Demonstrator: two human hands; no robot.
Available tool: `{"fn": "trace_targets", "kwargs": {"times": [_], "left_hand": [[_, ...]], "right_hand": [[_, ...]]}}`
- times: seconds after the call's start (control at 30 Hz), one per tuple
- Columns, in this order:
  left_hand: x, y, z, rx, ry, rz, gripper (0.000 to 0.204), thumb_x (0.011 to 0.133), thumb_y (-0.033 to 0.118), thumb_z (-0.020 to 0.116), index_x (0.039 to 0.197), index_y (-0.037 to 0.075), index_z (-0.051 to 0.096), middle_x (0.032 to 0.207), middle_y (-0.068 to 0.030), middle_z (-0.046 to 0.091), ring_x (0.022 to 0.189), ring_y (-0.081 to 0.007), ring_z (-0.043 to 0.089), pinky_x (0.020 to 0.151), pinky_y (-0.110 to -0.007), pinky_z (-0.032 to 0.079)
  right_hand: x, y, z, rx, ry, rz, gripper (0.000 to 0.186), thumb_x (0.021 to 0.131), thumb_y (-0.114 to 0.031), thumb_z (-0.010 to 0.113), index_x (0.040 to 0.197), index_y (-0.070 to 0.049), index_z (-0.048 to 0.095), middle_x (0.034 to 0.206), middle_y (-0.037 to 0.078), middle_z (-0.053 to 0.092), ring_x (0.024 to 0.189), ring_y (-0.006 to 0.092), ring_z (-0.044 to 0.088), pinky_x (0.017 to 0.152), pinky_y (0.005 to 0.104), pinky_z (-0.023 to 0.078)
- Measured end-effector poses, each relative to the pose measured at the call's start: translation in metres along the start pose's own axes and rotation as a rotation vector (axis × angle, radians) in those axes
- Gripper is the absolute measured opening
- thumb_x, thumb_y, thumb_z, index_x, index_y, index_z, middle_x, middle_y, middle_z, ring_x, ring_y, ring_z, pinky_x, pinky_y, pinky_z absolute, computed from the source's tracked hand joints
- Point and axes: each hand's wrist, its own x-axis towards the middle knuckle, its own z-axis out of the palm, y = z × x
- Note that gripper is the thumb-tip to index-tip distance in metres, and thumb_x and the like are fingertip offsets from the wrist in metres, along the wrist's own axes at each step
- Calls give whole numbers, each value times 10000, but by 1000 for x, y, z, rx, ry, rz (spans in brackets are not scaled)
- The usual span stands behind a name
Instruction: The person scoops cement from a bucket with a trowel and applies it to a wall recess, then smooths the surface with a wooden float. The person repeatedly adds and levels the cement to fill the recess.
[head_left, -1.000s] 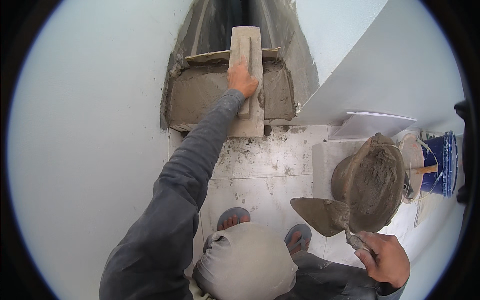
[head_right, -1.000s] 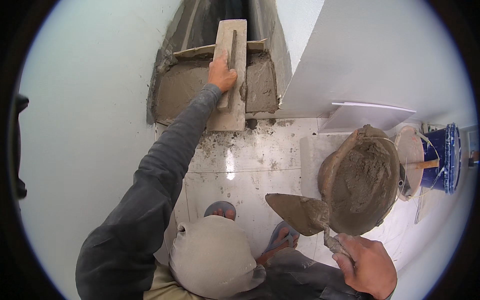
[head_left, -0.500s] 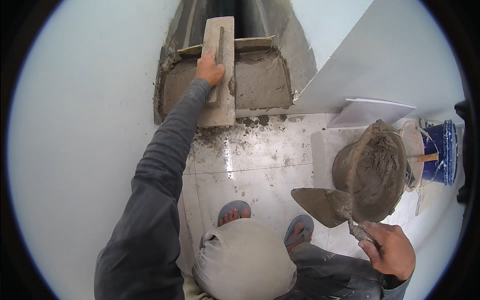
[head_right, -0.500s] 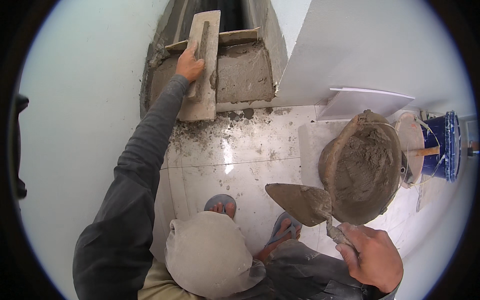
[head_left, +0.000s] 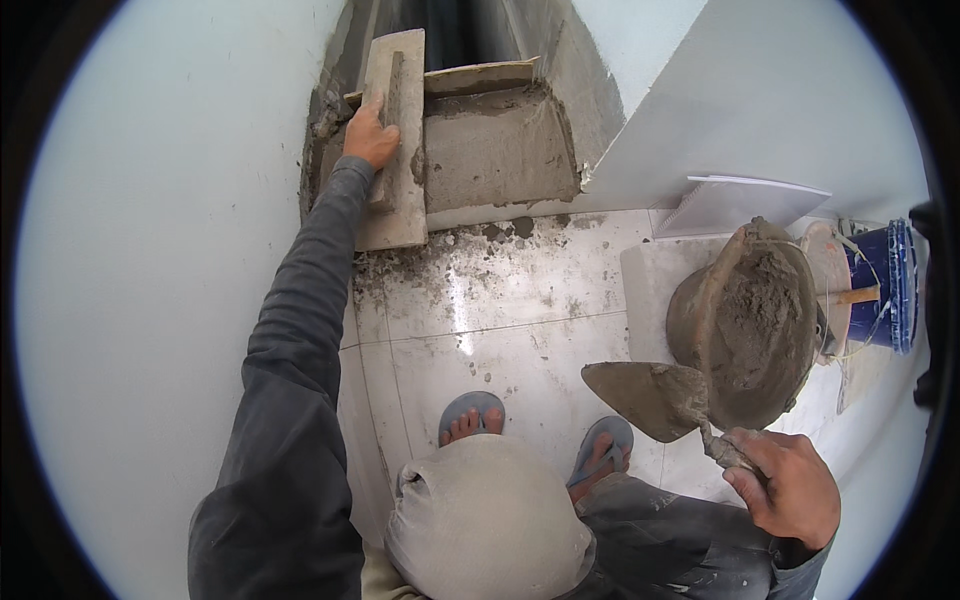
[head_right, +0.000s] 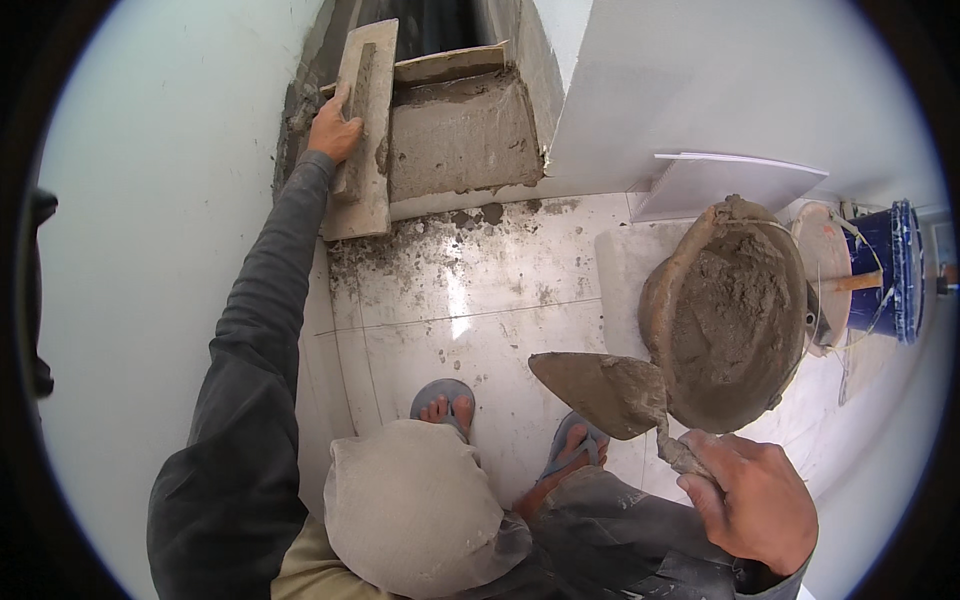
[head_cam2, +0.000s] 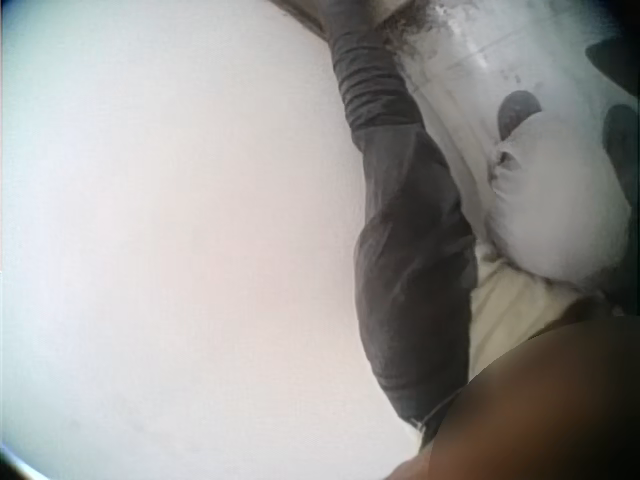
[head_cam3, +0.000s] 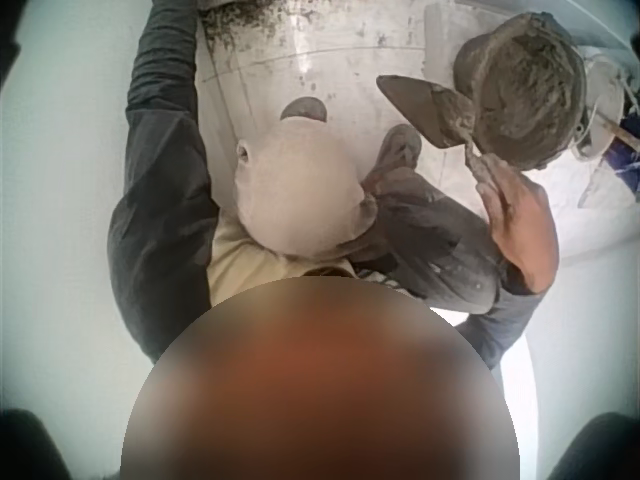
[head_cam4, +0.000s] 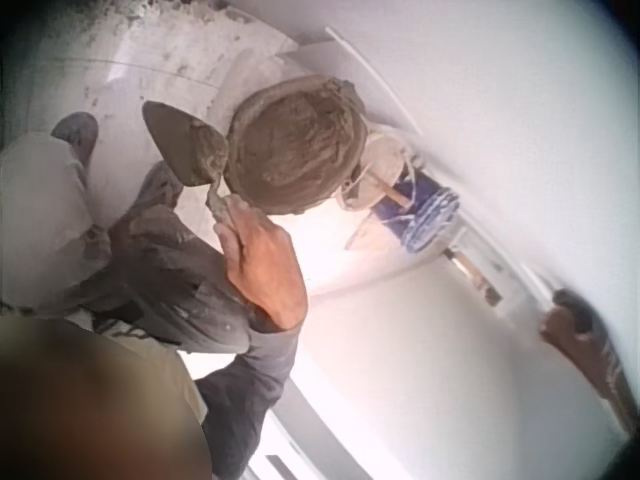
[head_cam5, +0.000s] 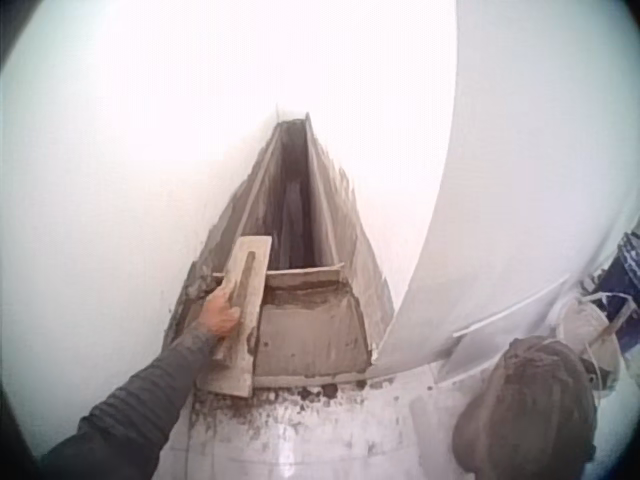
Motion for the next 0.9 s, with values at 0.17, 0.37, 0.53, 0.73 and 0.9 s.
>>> {"fn": "trace_targets", "kwargs": {"times": [0.17,0.37,0.53,0.73,0.9], "left_hand": [[-1,-16,-9,33,23,-3,671,762,115,587,1405,-44,482,1394,-282,523,1310,-394,501,1135,-390,371],[-6,-31,-19,69,-10,-92,654,776,117,593,1413,3,501,1371,-259,553,1292,-360,527,1116,-380,391],[-7,-38,-27,61,-35,-71,656,784,106,596,1421,-1,486,1381,-245,551,1304,-354,520,1120,-372,387],[-12,-50,-33,48,-28,-82,655,781,87,579,1426,24,484,1387,-242,544,1303,-361,517,1122,-377,388],[-10,-59,-35,122,-13,-93,663,769,83,578,1425,35,492,1383,-236,551,1287,-371,527,1121,-384,393]], "right_hand": [[-2,-4,-1,25,32,51,366,797,-103,719,1122,51,650,883,248,682,788,433,668,713,428,529],[-2,-4,-1,41,15,56,373,789,-98,726,1122,51,651,861,242,677,773,430,663,697,424,524],[-4,-1,0,35,1,65,386,774,-90,737,1126,44,652,857,237,678,757,432,660,686,429,524],[-3,4,1,40,72,21,381,772,-86,739,1122,38,655,861,236,679,761,434,661,695,437,529],[-3,6,0,22,-22,87,387,773,-90,743,1125,40,652,865,234,681,765,434,663,698,439,530]]}}
